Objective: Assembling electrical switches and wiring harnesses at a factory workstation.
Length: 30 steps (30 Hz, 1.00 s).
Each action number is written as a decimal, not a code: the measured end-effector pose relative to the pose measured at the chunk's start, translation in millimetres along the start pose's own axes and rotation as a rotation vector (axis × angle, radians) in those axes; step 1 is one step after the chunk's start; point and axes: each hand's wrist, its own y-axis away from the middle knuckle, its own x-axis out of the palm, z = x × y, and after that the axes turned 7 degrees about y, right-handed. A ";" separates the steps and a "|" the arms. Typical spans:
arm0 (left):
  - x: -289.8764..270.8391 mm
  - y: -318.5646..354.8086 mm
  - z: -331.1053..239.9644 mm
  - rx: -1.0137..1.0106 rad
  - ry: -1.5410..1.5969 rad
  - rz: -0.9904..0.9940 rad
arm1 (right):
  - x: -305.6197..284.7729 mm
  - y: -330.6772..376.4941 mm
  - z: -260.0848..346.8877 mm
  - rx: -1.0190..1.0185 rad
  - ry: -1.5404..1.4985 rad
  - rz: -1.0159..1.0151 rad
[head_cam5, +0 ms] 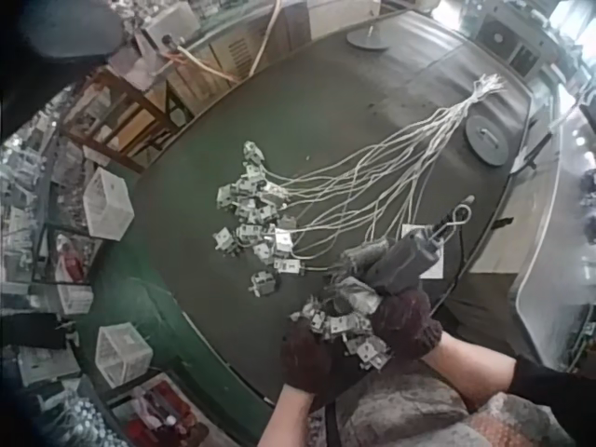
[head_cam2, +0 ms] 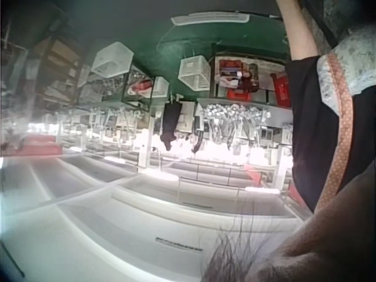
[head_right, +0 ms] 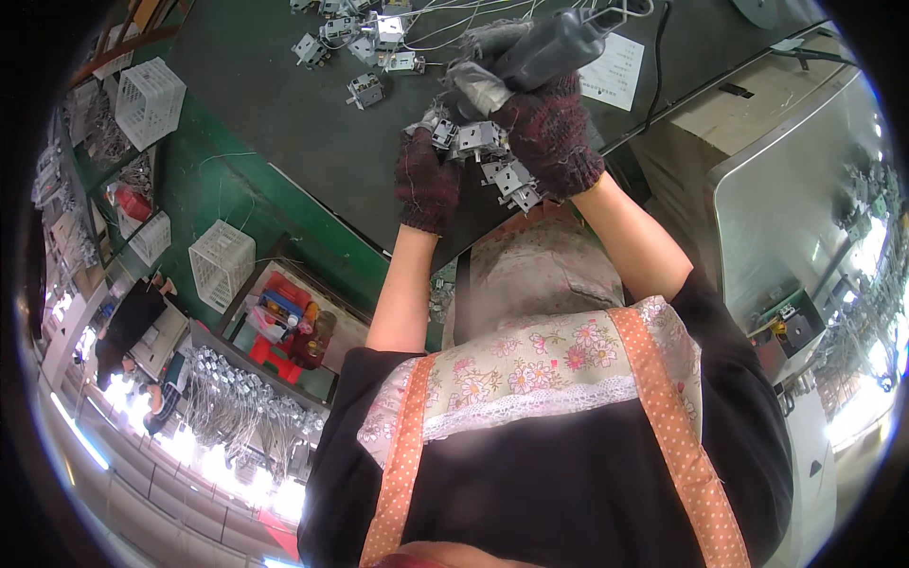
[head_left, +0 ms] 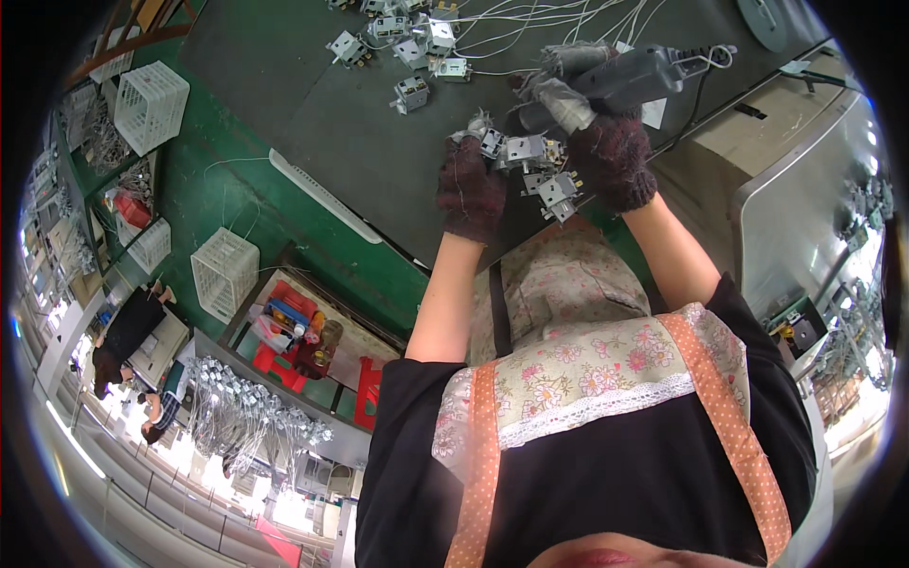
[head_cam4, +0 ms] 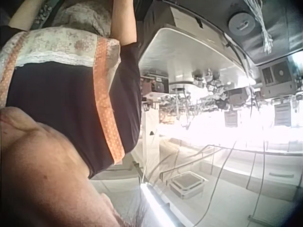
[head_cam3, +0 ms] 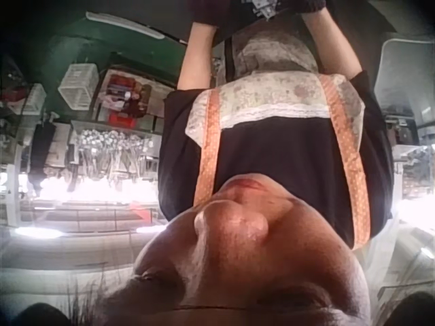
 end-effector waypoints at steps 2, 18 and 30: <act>-2.9 -2.0 -7.0 -0.066 0.048 0.036 | -0.4 -4.6 -4.0 0.026 -0.179 -0.032; -77.2 -48.6 -3.6 0.120 -0.299 -0.201 | 6.9 -2.4 -25.9 0.220 -0.031 -0.123; -39.0 -11.6 -7.9 -0.038 0.037 -0.025 | -15.2 8.3 -29.6 0.092 0.237 0.003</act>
